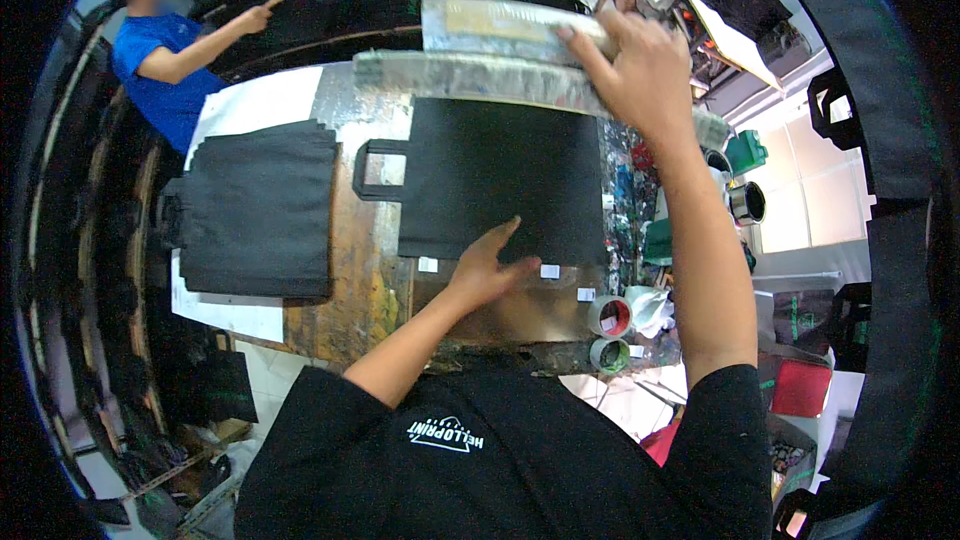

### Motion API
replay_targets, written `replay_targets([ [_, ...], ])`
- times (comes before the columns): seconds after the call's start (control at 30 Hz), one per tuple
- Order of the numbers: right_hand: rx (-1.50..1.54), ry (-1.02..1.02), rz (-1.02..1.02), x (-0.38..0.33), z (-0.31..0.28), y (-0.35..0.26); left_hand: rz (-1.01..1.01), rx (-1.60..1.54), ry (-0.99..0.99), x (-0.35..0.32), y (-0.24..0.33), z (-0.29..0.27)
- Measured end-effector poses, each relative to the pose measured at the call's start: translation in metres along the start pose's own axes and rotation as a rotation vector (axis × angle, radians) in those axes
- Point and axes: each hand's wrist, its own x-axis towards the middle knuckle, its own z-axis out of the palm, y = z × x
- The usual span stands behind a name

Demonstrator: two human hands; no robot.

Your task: The person performs screen printing on black tote bags using a squeegee and a screen frame with green ink. They repeatedly place a bag on the table, pull the ink across the screen, and lift the frame to reveal the printed logo. A colleague assists by moving the printed bags to a drying rack.

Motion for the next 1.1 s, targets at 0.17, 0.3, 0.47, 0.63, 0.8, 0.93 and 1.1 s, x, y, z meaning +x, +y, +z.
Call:
replay_targets([
  [0.17, -0.028, -0.113, 0.026, -0.083, -0.006, -0.036, 0.294, -1.230, 0.194, -0.042, 0.068, -0.110],
  [0.3, 0.023, -0.426, -0.012, -0.159, 0.003, -0.053, -0.170, -1.407, 0.318, -0.090, 0.054, -0.101],
  [0.47, 0.067, -0.669, 0.055, -0.215, 0.071, -0.046, -0.418, -1.242, 0.273, -0.101, -0.049, -0.052],
  [0.63, 0.131, -0.775, 0.080, -0.241, 0.069, -0.055, -0.508, -1.203, 0.350, -0.096, -0.058, -0.040],
  [0.8, 0.077, -0.657, 0.015, -0.264, 0.083, -0.068, -0.573, -1.169, 0.368, -0.093, -0.065, -0.036],
  [0.93, 0.061, -0.554, 0.031, -0.228, 0.130, -0.047, -0.590, -1.174, 0.327, -0.097, -0.071, -0.035],
  [1.1, -0.004, -0.477, 0.025, -0.162, 0.220, 0.001, -0.717, -1.150, 0.388, -0.098, -0.070, -0.035],
])
